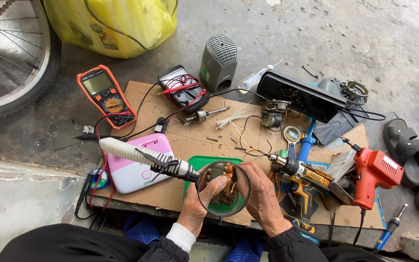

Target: Repairing the internal windings of an electric motor by inspecting and soldering wires using a magnifying glass.

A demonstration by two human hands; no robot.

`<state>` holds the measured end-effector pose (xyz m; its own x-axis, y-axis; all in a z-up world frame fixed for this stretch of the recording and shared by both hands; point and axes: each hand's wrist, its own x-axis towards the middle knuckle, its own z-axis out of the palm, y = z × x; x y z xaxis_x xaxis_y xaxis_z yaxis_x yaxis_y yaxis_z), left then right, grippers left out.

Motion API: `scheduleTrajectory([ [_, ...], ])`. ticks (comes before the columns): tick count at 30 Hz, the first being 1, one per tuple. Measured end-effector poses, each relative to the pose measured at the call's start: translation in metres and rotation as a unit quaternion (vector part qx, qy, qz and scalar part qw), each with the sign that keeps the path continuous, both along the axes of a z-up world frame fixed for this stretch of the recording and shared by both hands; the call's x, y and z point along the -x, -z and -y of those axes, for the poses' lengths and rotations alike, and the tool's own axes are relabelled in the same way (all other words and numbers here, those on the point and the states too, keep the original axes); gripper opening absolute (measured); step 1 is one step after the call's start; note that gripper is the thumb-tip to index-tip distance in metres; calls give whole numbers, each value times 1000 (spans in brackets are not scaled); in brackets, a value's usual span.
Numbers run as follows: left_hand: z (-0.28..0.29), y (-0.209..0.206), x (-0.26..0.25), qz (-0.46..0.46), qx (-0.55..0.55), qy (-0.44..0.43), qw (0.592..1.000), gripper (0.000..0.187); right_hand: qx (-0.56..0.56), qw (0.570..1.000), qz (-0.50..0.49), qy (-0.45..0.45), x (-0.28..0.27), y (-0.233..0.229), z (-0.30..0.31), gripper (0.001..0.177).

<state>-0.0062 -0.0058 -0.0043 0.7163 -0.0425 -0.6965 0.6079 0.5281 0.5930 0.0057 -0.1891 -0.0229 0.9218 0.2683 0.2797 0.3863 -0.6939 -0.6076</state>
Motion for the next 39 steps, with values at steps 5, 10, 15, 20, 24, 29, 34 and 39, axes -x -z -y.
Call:
scheduleTrajectory([
  [5, -3, 10, -1, 78, 10, 37, 996, 51, -4, 1000, -1, 1, -1, 8, 2, 24],
  [10, -5, -1, -4, 100, 11, 38, 994, 51, -4, 1000, -11, 4, -2, 9, 2, 25],
  [15, -7, -2, -4, 91, 12, 44, 995, 52, 1, 1000, -18, 15, 0, 12, 2, 27],
  [20, -7, -8, -4, 93, 22, 49, 994, 52, -15, 999, -4, 50, 8, 8, 4, 29],
  [24, -8, -9, -3, 94, 32, 57, 993, 49, -15, 997, 18, 72, 22, 1, 3, 32],
  [29, -9, -12, -2, 88, 20, 63, 994, 52, -23, 998, 15, 64, 33, 13, 4, 22],
  [34, -9, -11, -3, 108, 34, 62, 992, 53, 42, 993, 105, 42, 28, 29, 5, 35],
  [39, -8, -9, -3, 104, 44, 57, 992, 53, 59, 987, 132, 64, 24, 27, -1, 28],
])
